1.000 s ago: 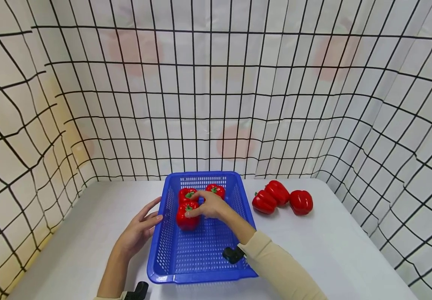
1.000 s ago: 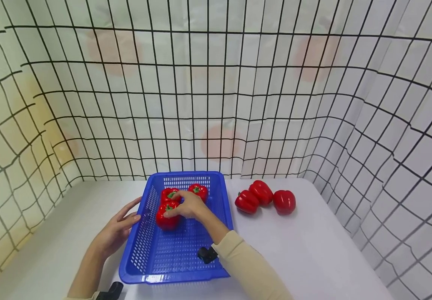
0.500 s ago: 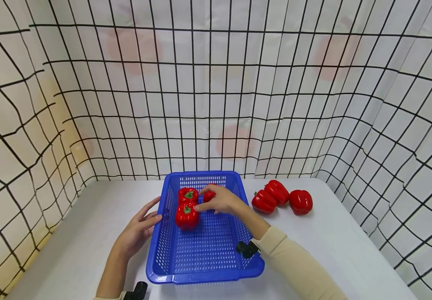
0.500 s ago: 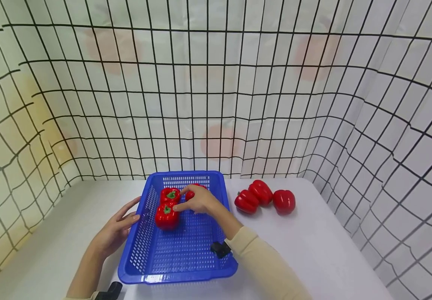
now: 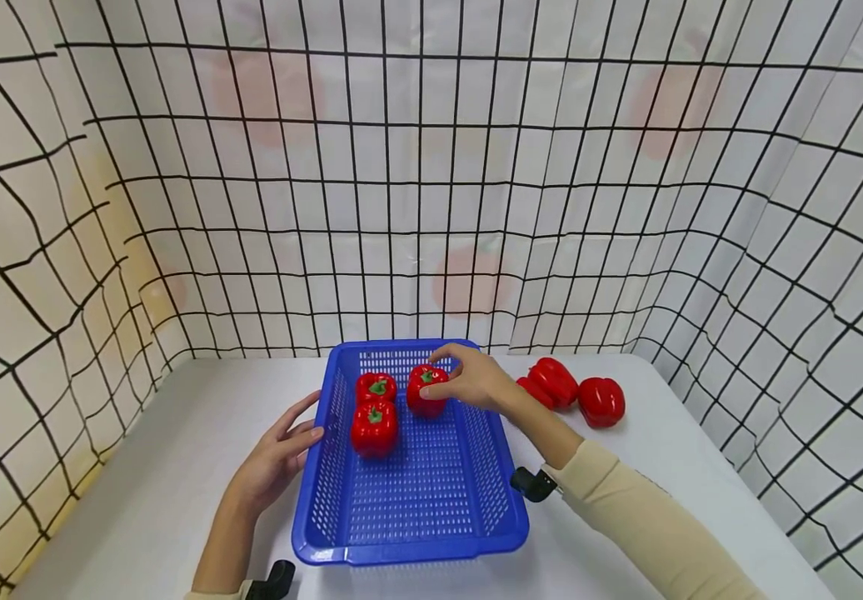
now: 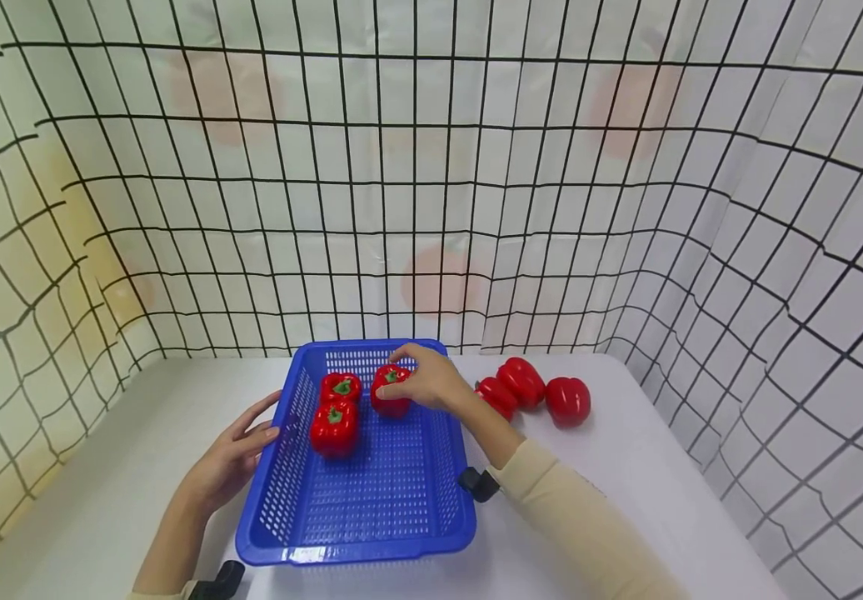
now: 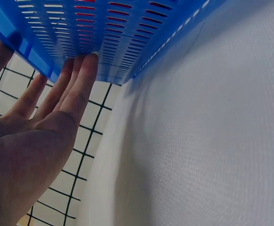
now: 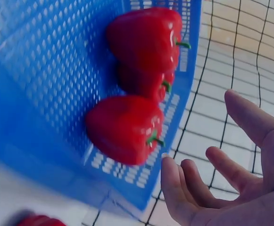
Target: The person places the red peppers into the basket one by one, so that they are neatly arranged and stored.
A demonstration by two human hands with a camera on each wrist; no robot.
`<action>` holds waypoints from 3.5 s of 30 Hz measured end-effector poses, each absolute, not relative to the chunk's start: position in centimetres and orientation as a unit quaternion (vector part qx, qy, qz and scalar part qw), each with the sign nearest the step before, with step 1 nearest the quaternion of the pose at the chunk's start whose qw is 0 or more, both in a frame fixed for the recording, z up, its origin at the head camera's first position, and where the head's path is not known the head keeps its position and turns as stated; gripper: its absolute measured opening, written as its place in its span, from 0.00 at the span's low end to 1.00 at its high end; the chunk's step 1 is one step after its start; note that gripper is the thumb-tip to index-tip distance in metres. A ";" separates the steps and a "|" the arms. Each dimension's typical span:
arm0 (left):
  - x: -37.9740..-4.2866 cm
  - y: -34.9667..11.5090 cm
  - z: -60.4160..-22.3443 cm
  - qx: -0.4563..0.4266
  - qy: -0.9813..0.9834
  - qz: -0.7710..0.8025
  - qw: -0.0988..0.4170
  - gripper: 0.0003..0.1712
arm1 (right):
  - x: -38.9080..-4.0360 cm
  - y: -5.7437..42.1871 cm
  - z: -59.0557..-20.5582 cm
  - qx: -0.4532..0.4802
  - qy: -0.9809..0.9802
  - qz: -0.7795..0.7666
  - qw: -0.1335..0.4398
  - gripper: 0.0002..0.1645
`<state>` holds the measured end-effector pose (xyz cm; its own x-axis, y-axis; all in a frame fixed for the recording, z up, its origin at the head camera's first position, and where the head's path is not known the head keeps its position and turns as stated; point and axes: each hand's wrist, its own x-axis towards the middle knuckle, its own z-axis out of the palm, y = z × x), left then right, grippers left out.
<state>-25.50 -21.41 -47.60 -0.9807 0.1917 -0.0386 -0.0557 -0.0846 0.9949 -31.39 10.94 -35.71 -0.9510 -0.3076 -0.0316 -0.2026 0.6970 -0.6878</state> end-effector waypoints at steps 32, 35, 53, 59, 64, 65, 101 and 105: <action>-25.5 -21.3 -47.6 0.042 0.672 0.735 0.079 0.43 | -31.4 21.7 -36.4 -0.074 0.947 -0.309 -0.038 0.45; -25.6 -21.3 -47.6 0.041 0.671 0.736 0.079 0.43 | -31.6 22.0 -37.0 -0.075 0.948 -0.305 -0.057 0.46; -25.6 -21.2 -47.6 0.037 0.672 0.735 0.077 0.43 | -32.8 22.2 -43.1 -0.041 0.938 -0.319 -0.127 0.47; -25.5 -21.2 -47.5 0.039 0.671 0.736 0.077 0.43 | -33.1 21.9 -44.5 -0.035 0.938 -0.310 -0.153 0.46; -25.5 -21.2 -47.5 0.040 0.673 0.735 0.077 0.43 | -33.1 21.8 -45.1 -0.036 0.936 -0.311 -0.160 0.46; -25.5 -21.2 -47.5 0.040 0.673 0.734 0.077 0.43 | -33.0 21.8 -45.1 -0.037 0.937 -0.310 -0.159 0.46; -25.6 -21.2 -47.8 0.045 0.674 0.733 0.079 0.43 | -33.6 21.6 -46.8 -0.020 0.960 -0.244 -0.135 0.50; -25.7 -21.3 -47.8 0.046 0.672 0.735 0.079 0.42 | -33.6 21.6 -46.9 -0.020 0.959 -0.246 -0.138 0.49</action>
